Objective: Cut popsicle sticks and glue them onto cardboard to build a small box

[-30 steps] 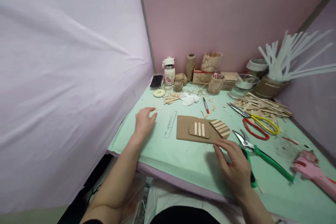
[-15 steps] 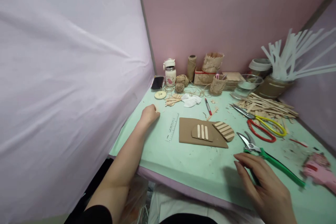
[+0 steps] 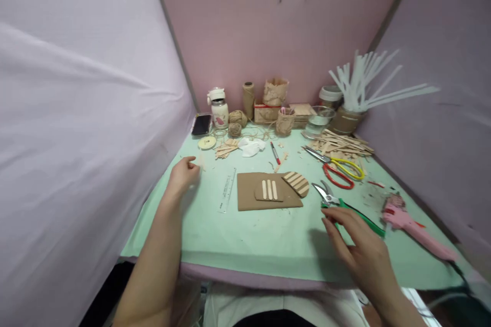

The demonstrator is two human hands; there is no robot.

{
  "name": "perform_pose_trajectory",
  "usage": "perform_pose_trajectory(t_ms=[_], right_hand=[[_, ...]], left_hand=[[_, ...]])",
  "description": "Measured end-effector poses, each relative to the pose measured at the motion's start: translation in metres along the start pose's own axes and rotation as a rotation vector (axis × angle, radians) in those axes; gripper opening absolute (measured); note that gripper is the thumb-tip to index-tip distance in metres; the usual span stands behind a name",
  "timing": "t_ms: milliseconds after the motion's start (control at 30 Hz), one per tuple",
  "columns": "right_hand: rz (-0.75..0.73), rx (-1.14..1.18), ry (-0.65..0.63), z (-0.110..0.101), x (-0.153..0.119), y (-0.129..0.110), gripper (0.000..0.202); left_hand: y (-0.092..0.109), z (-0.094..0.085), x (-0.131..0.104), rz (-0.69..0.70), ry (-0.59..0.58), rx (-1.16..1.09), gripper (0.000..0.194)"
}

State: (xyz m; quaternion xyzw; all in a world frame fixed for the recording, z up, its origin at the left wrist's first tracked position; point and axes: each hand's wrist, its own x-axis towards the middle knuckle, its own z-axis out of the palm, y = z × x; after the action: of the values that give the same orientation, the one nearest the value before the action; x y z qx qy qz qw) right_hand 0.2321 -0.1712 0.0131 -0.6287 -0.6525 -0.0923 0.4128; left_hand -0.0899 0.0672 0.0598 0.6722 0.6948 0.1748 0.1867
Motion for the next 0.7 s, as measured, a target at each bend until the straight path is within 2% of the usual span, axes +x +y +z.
perform_pose_trajectory(t_ms=[33, 100, 133, 233, 333, 433, 500, 567, 633, 700], right_hand=[[0.025, -0.043, -0.004, -0.004, 0.001, 0.008, 0.015], [0.075, -0.172, -0.033, -0.011, 0.000, 0.026, 0.025], [0.096, -0.262, -0.060, -0.014, -0.003, 0.035, 0.034], [0.188, -0.534, -0.212, -0.016, -0.017, 0.056, 0.072], [0.275, -0.618, -0.351, -0.013, -0.030, 0.063, 0.091], [0.351, -0.598, -0.430, -0.009, -0.032, 0.059, 0.095], [0.396, -0.585, -0.449, -0.007, -0.027, 0.054, 0.093], [0.437, -0.602, -0.446, -0.005, -0.020, 0.048, 0.086], [0.479, -0.630, -0.436, -0.005, -0.013, 0.041, 0.078], [0.508, -0.627, -0.422, -0.009, -0.007, 0.034, 0.075]], left_hand=[[0.001, -0.001, -0.007, 0.043, -0.035, -0.105, 0.045], [0.004, 0.001, -0.021, 0.097, -0.182, -0.650, 0.032], [0.007, 0.004, -0.028, 0.105, -0.274, -0.837, 0.028], [0.024, 0.016, -0.046, 0.131, -0.518, -1.103, 0.022], [0.050, 0.029, -0.058, 0.148, -0.706, -1.229, 0.026], [0.080, 0.043, -0.066, 0.148, -0.798, -1.255, 0.028], [0.096, 0.054, -0.072, 0.127, -0.864, -1.258, 0.038], [0.107, 0.065, -0.078, 0.109, -0.925, -1.268, 0.046], [0.111, 0.076, -0.082, 0.092, -0.974, -1.274, 0.043], [0.111, 0.085, -0.085, 0.092, -0.972, -1.310, 0.038]])
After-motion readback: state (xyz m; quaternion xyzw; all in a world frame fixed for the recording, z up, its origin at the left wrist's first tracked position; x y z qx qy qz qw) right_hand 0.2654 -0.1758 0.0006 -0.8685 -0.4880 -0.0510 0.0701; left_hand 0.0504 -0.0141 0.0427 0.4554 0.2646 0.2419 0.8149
